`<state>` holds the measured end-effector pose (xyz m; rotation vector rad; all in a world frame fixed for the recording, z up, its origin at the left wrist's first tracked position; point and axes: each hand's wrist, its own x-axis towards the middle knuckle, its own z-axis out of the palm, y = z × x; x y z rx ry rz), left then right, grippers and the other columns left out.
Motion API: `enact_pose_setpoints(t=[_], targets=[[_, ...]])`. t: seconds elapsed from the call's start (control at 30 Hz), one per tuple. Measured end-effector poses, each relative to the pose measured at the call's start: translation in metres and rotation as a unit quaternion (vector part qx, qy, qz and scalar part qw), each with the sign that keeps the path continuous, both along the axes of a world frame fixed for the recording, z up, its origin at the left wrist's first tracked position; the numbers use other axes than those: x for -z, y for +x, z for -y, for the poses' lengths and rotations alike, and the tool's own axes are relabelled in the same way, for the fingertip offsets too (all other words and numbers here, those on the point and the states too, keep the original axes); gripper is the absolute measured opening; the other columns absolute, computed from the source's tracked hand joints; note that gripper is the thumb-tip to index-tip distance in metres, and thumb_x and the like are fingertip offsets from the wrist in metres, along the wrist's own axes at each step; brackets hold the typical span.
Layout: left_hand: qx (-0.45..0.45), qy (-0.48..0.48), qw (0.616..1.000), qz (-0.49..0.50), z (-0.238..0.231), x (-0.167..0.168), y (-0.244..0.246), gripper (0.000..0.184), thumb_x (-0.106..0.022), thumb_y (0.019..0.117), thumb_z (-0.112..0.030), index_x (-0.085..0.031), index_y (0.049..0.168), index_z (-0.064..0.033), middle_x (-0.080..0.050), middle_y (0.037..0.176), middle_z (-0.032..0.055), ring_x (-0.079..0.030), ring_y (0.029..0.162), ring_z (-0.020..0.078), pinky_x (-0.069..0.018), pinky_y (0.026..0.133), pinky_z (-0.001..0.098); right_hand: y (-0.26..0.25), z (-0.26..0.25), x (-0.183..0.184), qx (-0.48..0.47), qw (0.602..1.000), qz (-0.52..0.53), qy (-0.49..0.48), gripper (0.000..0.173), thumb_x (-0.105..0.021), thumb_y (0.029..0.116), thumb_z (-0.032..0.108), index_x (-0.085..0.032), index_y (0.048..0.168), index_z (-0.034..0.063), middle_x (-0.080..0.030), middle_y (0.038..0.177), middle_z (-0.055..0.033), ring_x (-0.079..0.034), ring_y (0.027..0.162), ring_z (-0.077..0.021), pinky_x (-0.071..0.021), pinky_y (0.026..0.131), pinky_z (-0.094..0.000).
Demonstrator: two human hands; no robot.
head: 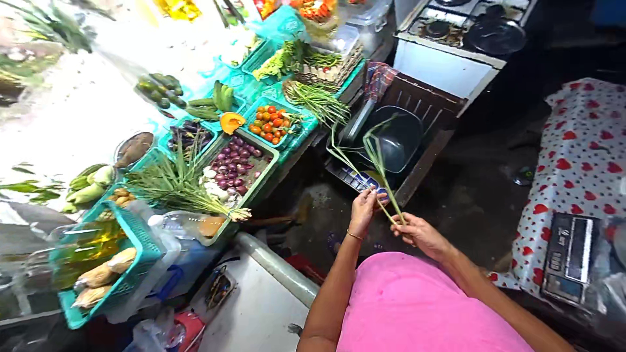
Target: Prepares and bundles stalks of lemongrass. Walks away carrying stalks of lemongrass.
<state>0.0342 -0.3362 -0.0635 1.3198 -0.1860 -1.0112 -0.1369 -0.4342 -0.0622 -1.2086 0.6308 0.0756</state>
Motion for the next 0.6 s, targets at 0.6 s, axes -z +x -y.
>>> enact_pose_setpoints(t=[0.6], targets=[[0.058, -0.035, 0.998, -0.008, -0.035, -0.028, 0.023, 0.025, -0.057, 0.1037, -0.007, -0.067, 0.121, 0.0071, -0.075, 0.101, 0.0144, -0.071, 0.082, 0.0154, -0.0587, 0.075, 0.0283, 0.038, -0.018, -0.026, -0.096, 0.983, 0.09, 0.131, 0.033, -0.037, 0.1113, 0.019, -0.056, 0.131, 0.0007, -0.071, 0.091, -0.0066, -0.072, 0.081, -0.018, -0.062, 0.081, -0.0373]])
